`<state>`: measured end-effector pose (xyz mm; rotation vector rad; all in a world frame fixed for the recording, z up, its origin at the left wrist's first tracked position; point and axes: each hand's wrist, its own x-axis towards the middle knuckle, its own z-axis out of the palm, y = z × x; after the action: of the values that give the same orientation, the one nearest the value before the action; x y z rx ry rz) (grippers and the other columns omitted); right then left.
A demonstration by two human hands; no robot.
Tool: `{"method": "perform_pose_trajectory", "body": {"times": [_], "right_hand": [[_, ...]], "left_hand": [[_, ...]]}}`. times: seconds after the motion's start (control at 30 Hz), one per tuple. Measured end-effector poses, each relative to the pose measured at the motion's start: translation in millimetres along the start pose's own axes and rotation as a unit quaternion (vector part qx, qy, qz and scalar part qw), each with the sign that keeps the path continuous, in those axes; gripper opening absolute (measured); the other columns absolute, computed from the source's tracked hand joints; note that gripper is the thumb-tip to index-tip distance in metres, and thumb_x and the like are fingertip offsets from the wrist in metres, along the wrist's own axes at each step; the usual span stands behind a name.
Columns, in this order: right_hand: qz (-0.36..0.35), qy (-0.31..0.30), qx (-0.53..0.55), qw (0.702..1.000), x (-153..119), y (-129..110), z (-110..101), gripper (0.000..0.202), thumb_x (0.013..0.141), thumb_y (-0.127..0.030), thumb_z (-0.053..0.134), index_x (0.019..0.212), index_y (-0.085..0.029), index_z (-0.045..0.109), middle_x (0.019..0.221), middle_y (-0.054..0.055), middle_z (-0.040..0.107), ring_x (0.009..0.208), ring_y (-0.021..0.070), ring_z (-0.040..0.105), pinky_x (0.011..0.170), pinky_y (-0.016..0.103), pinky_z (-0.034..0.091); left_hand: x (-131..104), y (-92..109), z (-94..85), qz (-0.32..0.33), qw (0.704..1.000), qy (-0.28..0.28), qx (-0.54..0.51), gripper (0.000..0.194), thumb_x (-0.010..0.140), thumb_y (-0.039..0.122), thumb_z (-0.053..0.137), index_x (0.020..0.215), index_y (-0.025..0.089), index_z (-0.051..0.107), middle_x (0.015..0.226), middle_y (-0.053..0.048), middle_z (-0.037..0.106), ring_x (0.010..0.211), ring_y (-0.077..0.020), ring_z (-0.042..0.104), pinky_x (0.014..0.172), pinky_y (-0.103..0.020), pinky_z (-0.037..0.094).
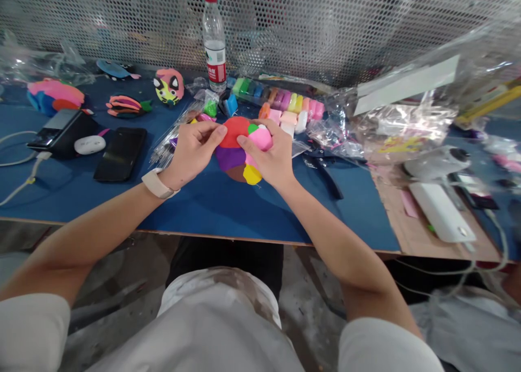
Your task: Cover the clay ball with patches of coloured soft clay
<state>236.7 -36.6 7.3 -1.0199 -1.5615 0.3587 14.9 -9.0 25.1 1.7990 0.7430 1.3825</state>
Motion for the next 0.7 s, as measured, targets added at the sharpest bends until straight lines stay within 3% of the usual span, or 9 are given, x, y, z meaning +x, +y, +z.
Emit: {"method": "perform_pose_trajectory", "body": {"times": [0.1, 0.23, 0.37, 0.53, 0.7], "right_hand": [[-0.007, 0.034, 0.02, 0.999, 1.4, -3.8, 0.1, 0.052, 0.088, -0.073, 0.099, 0.121, -0.037, 0.084, 0.11, 0.002, 0.088, 0.094, 0.0304, 0.081, 0.087, 0.055, 0.072], [0.003, 0.053, 0.051, 0.997, 1.7, 3.6, 2.4, 0.053, 0.088, -0.07, 0.1, 0.122, -0.032, 0.086, 0.103, 0.003, 0.085, 0.088, 0.0289, 0.081, 0.081, 0.053, 0.073], [0.054, 0.027, 0.105, 0.993, -0.6, 6.7, 4.8, 0.056, 0.087, -0.071, 0.1, 0.123, -0.032, 0.084, 0.109, 0.003, 0.087, 0.1, 0.0303, 0.085, 0.089, 0.052, 0.075], [0.183, -0.03, 0.221, 0.958, -1.2, -15.5, 8.0, 0.06, 0.083, -0.077, 0.101, 0.119, -0.033, 0.083, 0.117, 0.004, 0.09, 0.117, 0.0342, 0.087, 0.104, 0.058, 0.075], [0.203, 0.002, 0.265, 0.943, -0.2, -28.4, 13.5, 0.063, 0.078, -0.076, 0.104, 0.114, -0.032, 0.079, 0.123, 0.005, 0.09, 0.134, 0.0378, 0.084, 0.11, 0.063, 0.074]], "left_hand": [[-0.6, -4.4, 1.4, -0.011, 0.999, -0.036, -0.014, 0.063, 0.099, 0.085, 0.082, 0.092, 0.022, 0.079, 0.086, -0.005, 0.077, 0.08, -0.0193, 0.07, 0.068, -0.031, 0.054], [-1.6, -12.3, 1.0, -0.004, 0.997, -0.073, 0.001, 0.067, 0.098, 0.086, 0.081, 0.083, 0.022, 0.075, 0.071, -0.001, 0.065, 0.068, -0.0167, 0.06, 0.061, -0.032, 0.046], [-2.5, -12.9, -1.0, 0.008, 0.997, -0.067, 0.026, 0.07, 0.101, 0.088, 0.077, 0.081, 0.021, 0.074, 0.068, 0.0, 0.061, 0.064, -0.0147, 0.054, 0.058, -0.031, 0.038], [-3.6, -7.6, 0.5, -0.013, 0.997, -0.073, 0.007, 0.073, 0.101, 0.09, 0.075, 0.084, 0.019, 0.075, 0.073, -0.002, 0.066, 0.066, -0.0142, 0.056, 0.057, -0.029, 0.038], [-7.3, -11.1, 4.5, -0.076, 0.991, -0.095, -0.054, 0.071, 0.094, 0.089, 0.083, 0.083, 0.02, 0.072, 0.077, -0.003, 0.068, 0.068, -0.0141, 0.058, 0.059, -0.029, 0.045]]}}
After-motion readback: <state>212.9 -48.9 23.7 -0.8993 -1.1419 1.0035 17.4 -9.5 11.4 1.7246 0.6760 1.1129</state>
